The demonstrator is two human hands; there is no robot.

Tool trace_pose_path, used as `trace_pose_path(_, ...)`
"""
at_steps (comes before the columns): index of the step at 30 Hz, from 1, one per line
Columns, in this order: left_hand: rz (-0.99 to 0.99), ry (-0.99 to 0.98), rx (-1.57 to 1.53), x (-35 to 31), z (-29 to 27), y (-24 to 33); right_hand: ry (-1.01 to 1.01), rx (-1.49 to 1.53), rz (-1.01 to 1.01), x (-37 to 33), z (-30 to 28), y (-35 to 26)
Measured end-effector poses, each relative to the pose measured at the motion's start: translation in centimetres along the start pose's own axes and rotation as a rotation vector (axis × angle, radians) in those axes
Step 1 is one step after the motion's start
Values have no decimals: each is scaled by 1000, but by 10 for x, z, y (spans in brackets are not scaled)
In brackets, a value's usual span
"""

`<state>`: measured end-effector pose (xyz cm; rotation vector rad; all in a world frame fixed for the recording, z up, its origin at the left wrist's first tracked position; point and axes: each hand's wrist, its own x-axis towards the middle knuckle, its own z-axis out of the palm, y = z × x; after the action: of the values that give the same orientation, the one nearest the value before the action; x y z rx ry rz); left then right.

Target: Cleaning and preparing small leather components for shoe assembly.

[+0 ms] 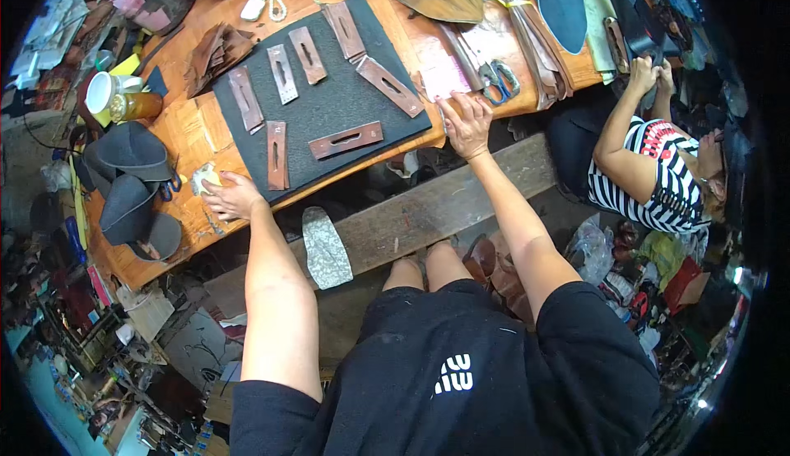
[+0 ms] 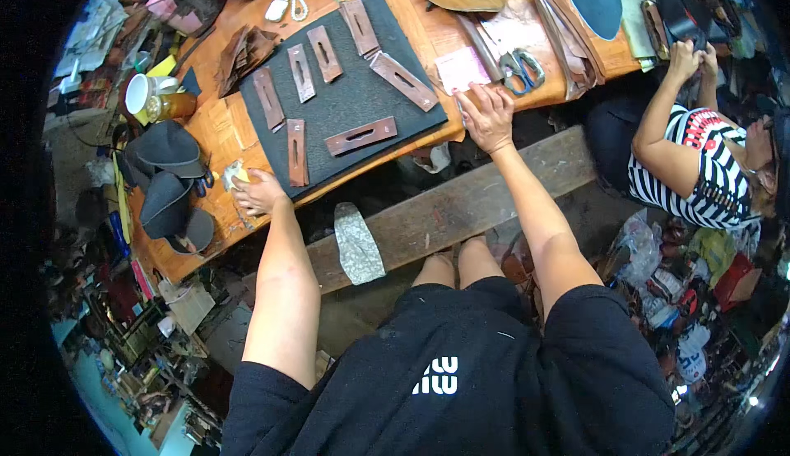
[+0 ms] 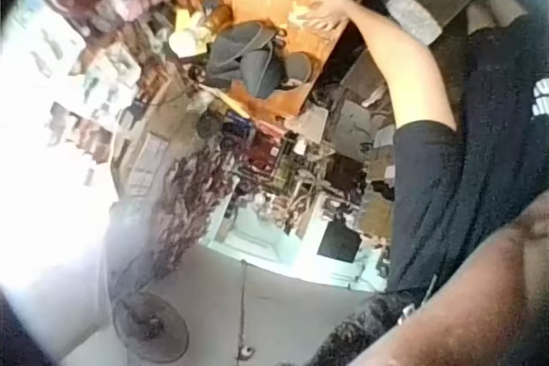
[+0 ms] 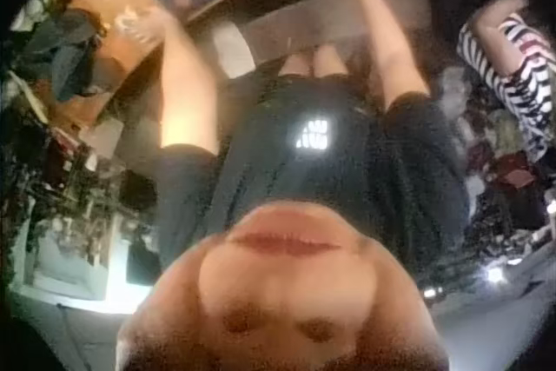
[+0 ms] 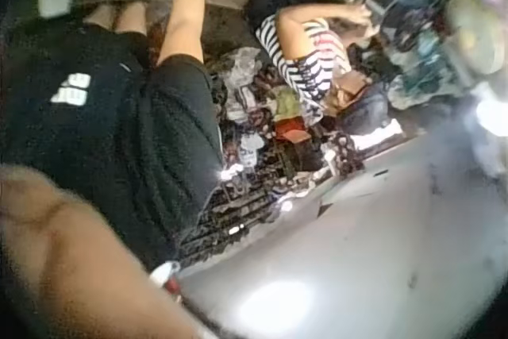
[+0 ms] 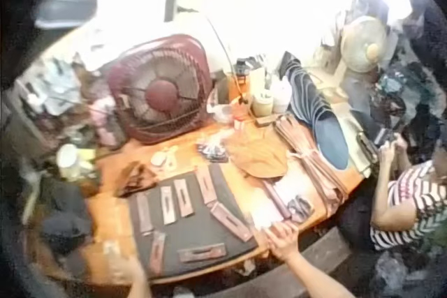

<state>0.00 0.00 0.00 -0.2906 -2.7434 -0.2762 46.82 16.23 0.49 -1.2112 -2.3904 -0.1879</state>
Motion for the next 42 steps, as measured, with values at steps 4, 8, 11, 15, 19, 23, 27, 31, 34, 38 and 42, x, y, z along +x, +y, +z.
trace_pose_path(4,3,-16,37,-5,-10,4,4,10,1,-2,0,-1)
trace_pose_path(8,-2,15,11,-1,-11,0,-3,7,0,0,-3,-4)
trace_pose_path(11,-4,33,-17,-3,-10,3,0,16,2,-1,-2,-2)
trace_pose_path(15,6,17,-43,-3,-12,2,8,6,-8,-1,-1,-1)
trace_pose_path(19,24,-20,-75,-5,-19,-3,-6,25,-1,-3,0,-1)
trace_pose_path(23,-296,-161,-1293,10,-35,-22,5,45,2,-3,4,-2)
trace_pose_path(27,165,-42,-1152,-8,-94,20,-7,51,2,-4,5,0)
trace_pose_path(31,353,-434,-1123,-41,-144,133,16,37,7,-4,5,4)
trace_pose_path(34,592,-413,-925,-44,-133,190,3,55,10,-4,6,2)
trace_pose_path(38,645,-334,-748,-56,-122,235,3,69,7,-7,8,4)
trace_pose_path(42,597,-345,-630,-54,-108,243,9,60,1,-8,9,4)
